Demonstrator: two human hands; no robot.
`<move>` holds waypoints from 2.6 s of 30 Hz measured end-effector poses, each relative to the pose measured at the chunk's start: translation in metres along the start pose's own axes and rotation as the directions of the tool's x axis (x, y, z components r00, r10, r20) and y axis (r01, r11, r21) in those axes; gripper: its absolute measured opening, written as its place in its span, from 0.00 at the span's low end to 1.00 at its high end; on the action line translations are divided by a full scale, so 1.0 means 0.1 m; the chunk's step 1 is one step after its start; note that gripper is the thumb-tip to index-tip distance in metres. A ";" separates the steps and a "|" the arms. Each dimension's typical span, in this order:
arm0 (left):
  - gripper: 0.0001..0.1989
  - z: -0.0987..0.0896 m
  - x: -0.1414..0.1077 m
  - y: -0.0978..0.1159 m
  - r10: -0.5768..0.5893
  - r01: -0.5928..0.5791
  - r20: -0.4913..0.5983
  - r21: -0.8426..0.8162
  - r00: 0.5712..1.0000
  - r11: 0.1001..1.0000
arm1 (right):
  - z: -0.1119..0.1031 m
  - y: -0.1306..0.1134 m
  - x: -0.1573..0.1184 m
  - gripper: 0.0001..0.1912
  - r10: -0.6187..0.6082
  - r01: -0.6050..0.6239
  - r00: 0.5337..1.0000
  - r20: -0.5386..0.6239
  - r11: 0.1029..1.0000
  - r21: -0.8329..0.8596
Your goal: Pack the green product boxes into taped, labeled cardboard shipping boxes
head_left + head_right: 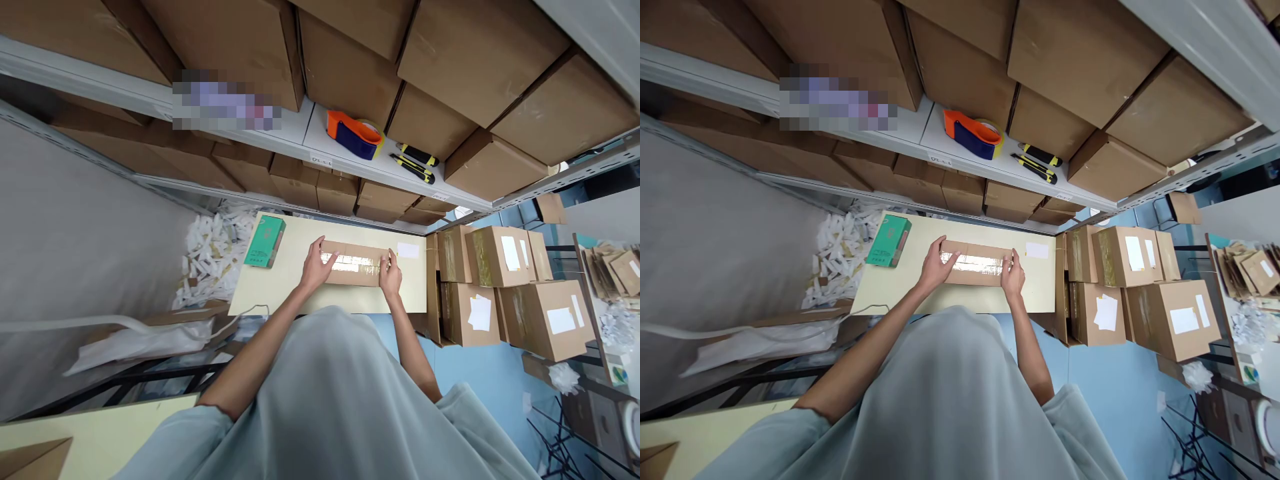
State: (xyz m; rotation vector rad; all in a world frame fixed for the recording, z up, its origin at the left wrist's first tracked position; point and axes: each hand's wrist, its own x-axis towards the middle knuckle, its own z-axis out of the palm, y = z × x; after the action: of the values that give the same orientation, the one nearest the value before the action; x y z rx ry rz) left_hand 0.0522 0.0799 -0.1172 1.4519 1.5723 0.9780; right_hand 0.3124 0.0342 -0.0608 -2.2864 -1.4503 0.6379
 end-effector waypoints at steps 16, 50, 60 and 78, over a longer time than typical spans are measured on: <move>0.35 0.01 -0.31 -0.48 -0.023 0.020 0.030 0.113 0.999 0.993 | 0.56 0.12 -0.17 0.36 -0.044 0.049 0.992 0.115 0.998 -0.046; 0.26 -0.55 1.65 1.93 0.442 -0.355 -0.269 0.316 0.856 0.880 | -0.81 -3.31 1.95 0.26 -0.509 0.481 0.852 0.120 0.672 -0.563; 0.21 -0.69 1.07 1.42 0.352 -0.329 -0.360 0.126 0.864 0.936 | -0.85 -3.07 1.75 0.28 -0.534 0.523 0.839 0.099 0.744 -0.417; 0.10 -0.92 -0.62 1.27 0.340 -0.380 -0.230 -0.160 0.912 0.911 | -0.34 -1.68 -0.68 0.33 -0.476 0.242 0.874 0.097 0.600 0.763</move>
State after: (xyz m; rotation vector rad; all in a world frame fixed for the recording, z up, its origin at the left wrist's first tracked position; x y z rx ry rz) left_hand 0.0237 0.0216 0.0390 1.5704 1.3113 1.4949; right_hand 0.1801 0.0390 0.0675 -1.2473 -1.3677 1.2008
